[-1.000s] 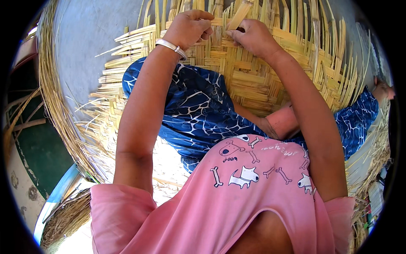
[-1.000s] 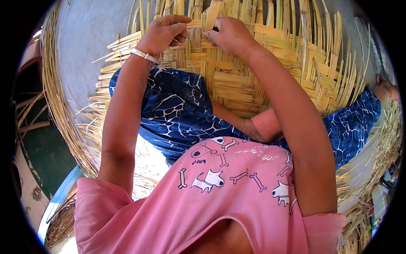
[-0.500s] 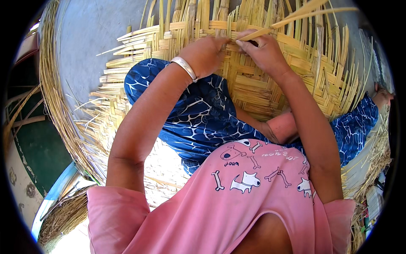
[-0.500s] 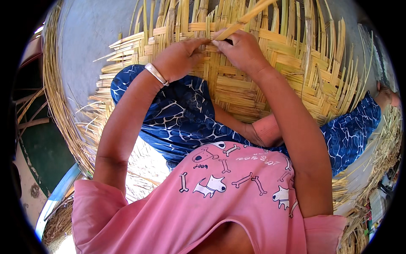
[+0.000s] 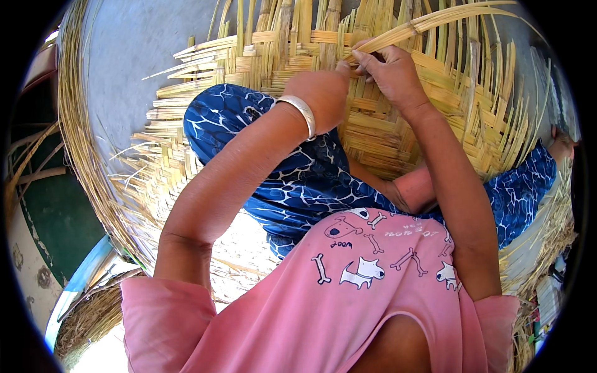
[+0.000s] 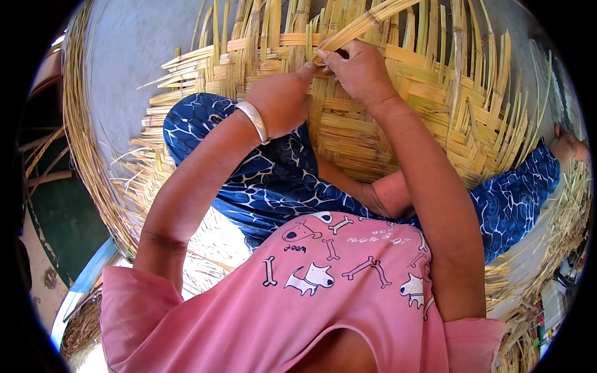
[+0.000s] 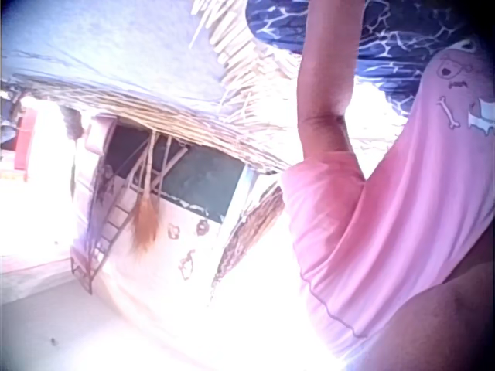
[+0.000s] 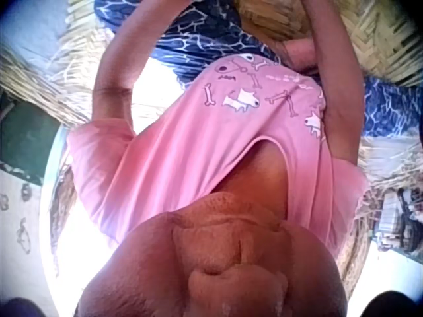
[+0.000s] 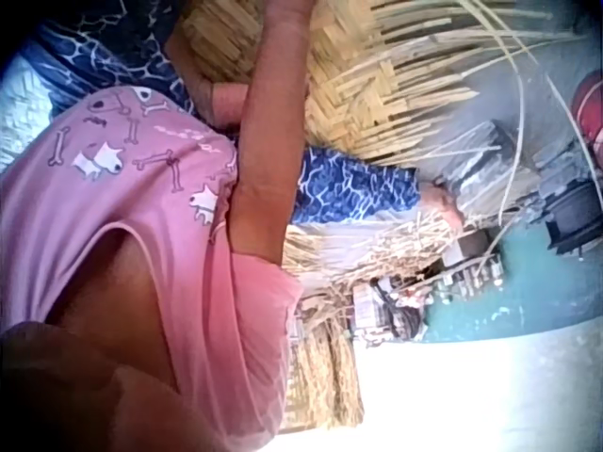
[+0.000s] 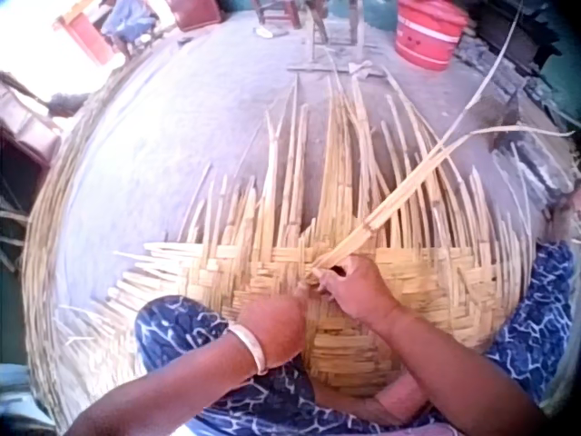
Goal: The person sits on the floor and weaves thin bamboo strips into a flat basket base. They interlace the strips by hand, periodically adjusting the alignment and tension of the weave.
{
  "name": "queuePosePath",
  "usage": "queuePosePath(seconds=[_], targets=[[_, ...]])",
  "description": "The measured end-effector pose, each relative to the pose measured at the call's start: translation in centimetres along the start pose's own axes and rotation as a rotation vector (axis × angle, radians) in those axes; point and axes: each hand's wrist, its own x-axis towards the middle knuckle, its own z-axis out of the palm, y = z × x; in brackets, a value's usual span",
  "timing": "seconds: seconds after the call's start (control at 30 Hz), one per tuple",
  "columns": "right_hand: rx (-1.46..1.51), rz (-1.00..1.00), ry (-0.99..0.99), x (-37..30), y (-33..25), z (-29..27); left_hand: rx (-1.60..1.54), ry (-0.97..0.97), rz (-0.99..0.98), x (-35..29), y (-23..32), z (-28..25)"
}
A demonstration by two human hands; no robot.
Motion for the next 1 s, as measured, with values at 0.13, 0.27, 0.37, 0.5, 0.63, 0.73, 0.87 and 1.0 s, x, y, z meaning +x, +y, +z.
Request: queuePosePath(seconds=[0.13, 0.27, 0.37, 0.5, 0.63, 0.73, 0.87, 1.0], targets=[[-0.004, 0.040, -0.010, 0.2, -1.0, 0.0, 0.019, -0.054, -0.031, -0.1, 1.0, -0.5], [0.007, 0.041, -0.022, 0.6, -0.8, 0.1, 0.049, -0.095, -0.051, -0.2, 1.4, -0.9], [-0.153, -0.029, -0.021, 1.3, 1.2, 0.1, 0.047, -0.061, -0.033, -0.1, 1.5, -0.7], [-0.241, -0.094, 0.011, 1.3, 0.1, 0.6, 0.037, -0.063, -0.028, -0.1, 1.3, -0.7], [-0.450, -0.126, 0.057, 1.1, -1.3, 1.2, 0.032, -0.104, -0.032, -0.1, 1.4, -1.0], [-0.532, -0.135, 0.033, 1.1, -2.2, 1.1, 0.009, -0.118, -0.033, -0.1, 1.3, -1.1], [-0.581, -0.202, 0.003, 1.2, -2.4, 1.1, -0.159, 0.019, 0.019, 0.2, -1.0, 0.2], [-0.611, -0.328, 0.071, 0.8, -1.2, 1.2, -0.214, 0.336, 0.023, 0.7, -3.5, -0.8]])
